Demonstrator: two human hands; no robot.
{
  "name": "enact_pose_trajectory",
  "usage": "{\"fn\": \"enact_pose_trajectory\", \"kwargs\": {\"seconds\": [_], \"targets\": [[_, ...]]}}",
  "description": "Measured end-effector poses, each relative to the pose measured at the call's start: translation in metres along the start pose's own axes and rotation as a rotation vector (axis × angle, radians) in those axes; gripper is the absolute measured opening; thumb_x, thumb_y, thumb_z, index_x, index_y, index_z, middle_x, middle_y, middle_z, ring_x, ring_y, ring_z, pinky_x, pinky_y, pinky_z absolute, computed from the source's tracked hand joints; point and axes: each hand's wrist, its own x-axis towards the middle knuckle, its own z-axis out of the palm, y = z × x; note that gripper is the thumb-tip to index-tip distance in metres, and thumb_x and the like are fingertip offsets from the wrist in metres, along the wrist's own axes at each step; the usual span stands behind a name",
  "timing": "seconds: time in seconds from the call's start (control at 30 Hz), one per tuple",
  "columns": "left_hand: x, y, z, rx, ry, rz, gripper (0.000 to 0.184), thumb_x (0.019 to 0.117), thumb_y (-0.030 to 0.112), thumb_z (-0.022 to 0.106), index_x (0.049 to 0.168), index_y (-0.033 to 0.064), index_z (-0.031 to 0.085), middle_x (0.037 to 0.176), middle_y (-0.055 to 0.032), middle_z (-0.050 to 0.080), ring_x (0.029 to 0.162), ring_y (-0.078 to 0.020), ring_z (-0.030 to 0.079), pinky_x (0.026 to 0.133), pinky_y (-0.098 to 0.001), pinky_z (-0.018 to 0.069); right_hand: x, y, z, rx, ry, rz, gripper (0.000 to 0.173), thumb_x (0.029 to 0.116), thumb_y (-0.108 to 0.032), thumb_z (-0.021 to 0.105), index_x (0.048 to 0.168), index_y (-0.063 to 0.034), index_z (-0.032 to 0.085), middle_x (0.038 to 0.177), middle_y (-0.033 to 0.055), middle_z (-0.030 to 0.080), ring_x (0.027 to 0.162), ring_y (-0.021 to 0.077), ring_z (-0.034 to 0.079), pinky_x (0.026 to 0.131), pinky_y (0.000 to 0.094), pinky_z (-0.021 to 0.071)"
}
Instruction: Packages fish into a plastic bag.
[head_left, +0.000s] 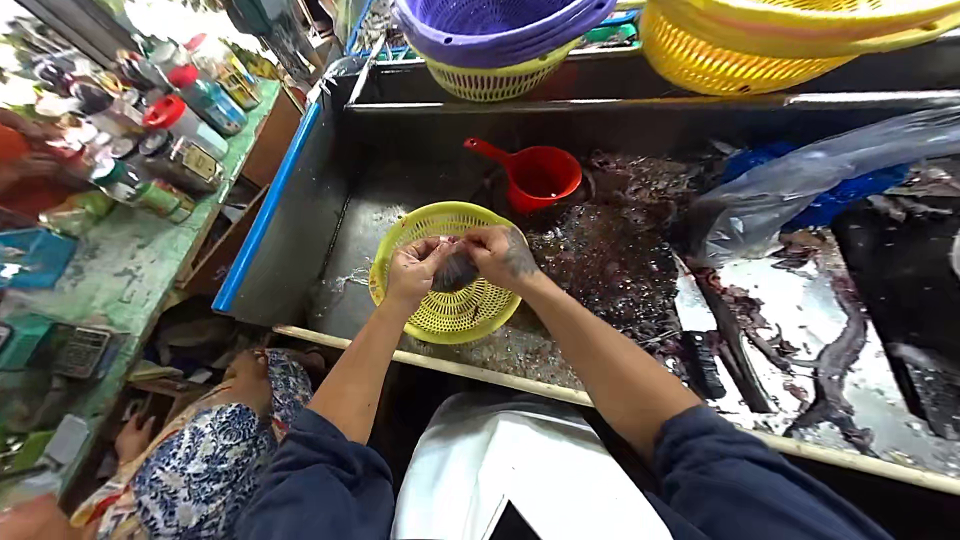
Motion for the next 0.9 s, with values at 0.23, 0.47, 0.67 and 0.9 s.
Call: {"fn": "enact_pose_trajectory", "kwargs": {"seconds": [0.23, 0.47, 0.67, 0.9], "targets": [[-0.001, -0.053, -0.038, 0.299, -0.156, 0.122, 0.018, 0.0967, 0.02, 0.071, 0.11, 0.0081, 0.075, 0.121, -0.0048, 0.071, 0.123, -0.0158, 0.062, 0.109, -0.0405, 0.0495, 0.039, 0.009, 0.027, -0.438, -0.269, 0.039, 0.022, 0.1031, -0.027, 0.058, 0.106, -0.0194, 0.078, 0.104, 0.0084, 0.075, 0.102, 0.0304, 0.071, 0.088, 0.0625, 0.0542], [0.001, -0.078, -0.048, 0.561, -0.38, 0.094, 0.061, 0.0791, 0.037, 0.087, 0.131, 0.0122, 0.068, 0.142, -0.0051, 0.061, 0.136, -0.0298, 0.049, 0.115, -0.0588, 0.0351, 0.022, 0.008, 0.057, -0.343, -0.059, 0.061, 0.02, 0.0994, -0.022, 0.068, 0.113, -0.0076, 0.072, 0.108, 0.0165, 0.071, 0.098, 0.0345, 0.069, 0.085, 0.0598, 0.0565], [-0.012, -0.084, -0.037, 0.806, -0.498, 0.123, 0.066, 0.0812, 0.05, 0.08, 0.14, 0.0248, 0.063, 0.155, -0.0029, 0.047, 0.139, -0.0347, 0.041, 0.106, -0.0648, 0.0363, 0.004, -0.007, 0.079, -0.326, 0.07, 0.137, 0.019, 0.0853, -0.015, 0.075, 0.1, -0.0043, 0.071, 0.095, 0.0127, 0.071, 0.091, 0.0275, 0.07, 0.082, 0.0507, 0.0595], [-0.014, -0.077, -0.028, 1.021, -0.654, 0.139, 0.065, 0.0918, 0.051, 0.068, 0.146, 0.0173, 0.058, 0.161, -0.0067, 0.042, 0.144, -0.035, 0.04, 0.112, -0.0625, 0.036, 0.028, 0.004, 0.073, -0.382, -0.294, 0.607, 0.036, 0.0862, -0.018, 0.07, 0.118, -0.0015, 0.067, 0.126, 0.0215, 0.065, 0.122, 0.0377, 0.061, 0.1, 0.0584, 0.0509]]}}
